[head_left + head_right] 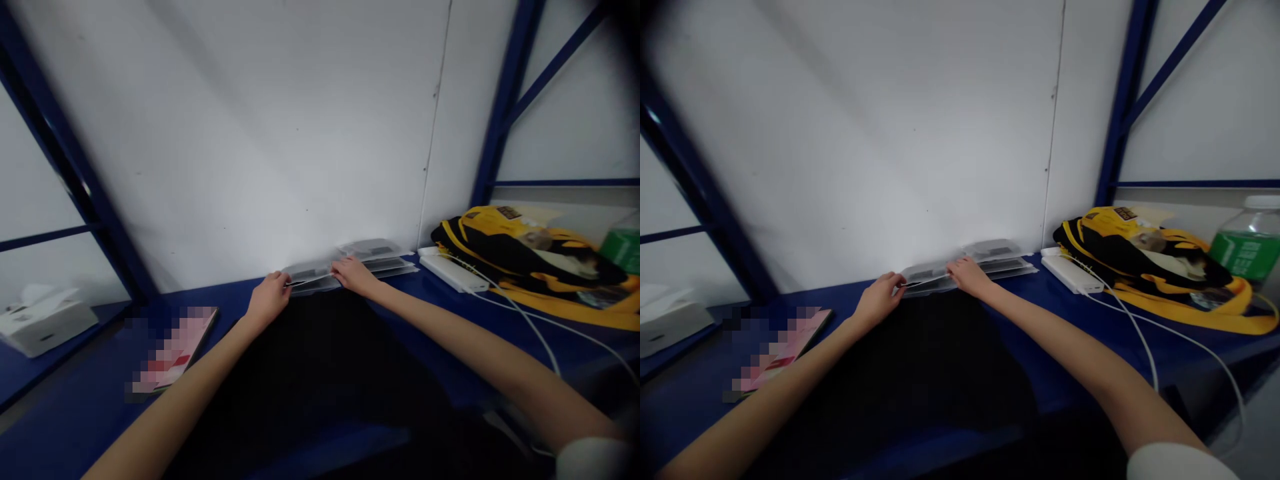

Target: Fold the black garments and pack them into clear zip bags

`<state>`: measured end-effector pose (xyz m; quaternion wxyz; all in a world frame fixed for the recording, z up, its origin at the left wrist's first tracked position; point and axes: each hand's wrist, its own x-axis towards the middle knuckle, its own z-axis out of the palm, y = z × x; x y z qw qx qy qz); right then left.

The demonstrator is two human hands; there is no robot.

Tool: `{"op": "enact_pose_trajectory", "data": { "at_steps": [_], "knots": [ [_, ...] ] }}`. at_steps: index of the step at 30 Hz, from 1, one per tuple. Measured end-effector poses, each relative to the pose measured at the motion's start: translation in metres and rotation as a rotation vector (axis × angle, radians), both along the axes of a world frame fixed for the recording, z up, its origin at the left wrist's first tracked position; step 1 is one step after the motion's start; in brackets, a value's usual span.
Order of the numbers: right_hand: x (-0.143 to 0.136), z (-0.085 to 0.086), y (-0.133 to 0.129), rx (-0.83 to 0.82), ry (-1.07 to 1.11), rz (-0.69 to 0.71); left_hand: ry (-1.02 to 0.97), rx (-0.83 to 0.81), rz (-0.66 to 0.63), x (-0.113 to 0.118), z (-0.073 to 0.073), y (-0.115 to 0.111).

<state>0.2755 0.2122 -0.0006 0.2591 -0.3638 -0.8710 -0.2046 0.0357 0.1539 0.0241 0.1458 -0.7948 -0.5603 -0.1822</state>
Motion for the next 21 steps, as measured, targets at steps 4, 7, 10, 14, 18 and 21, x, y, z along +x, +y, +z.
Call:
{"op": "enact_pose_trajectory", "data": {
  "at_steps": [4,7,10,14,18,21],
  "knots": [
    [0.000,0.000,0.001,0.001,0.037,-0.009,0.091,0.046,-0.119,0.018,0.004,0.005],
    [-0.001,0.000,0.000,-0.012,0.061,-0.034,0.188,0.023,-0.154,0.034,0.005,0.010],
    [0.000,0.001,-0.002,-0.050,0.078,-0.052,0.244,-0.001,-0.121,0.043,0.004,0.016],
    [0.002,0.000,-0.003,-0.109,0.095,-0.088,0.271,-0.019,-0.110,0.047,0.005,0.022],
    [0.004,0.000,0.000,-0.135,0.130,-0.102,0.288,-0.024,-0.106,0.052,0.007,0.024],
    [0.005,0.000,0.002,-0.140,0.153,-0.109,0.291,-0.007,-0.141,0.060,0.008,0.023]
  ]
}}
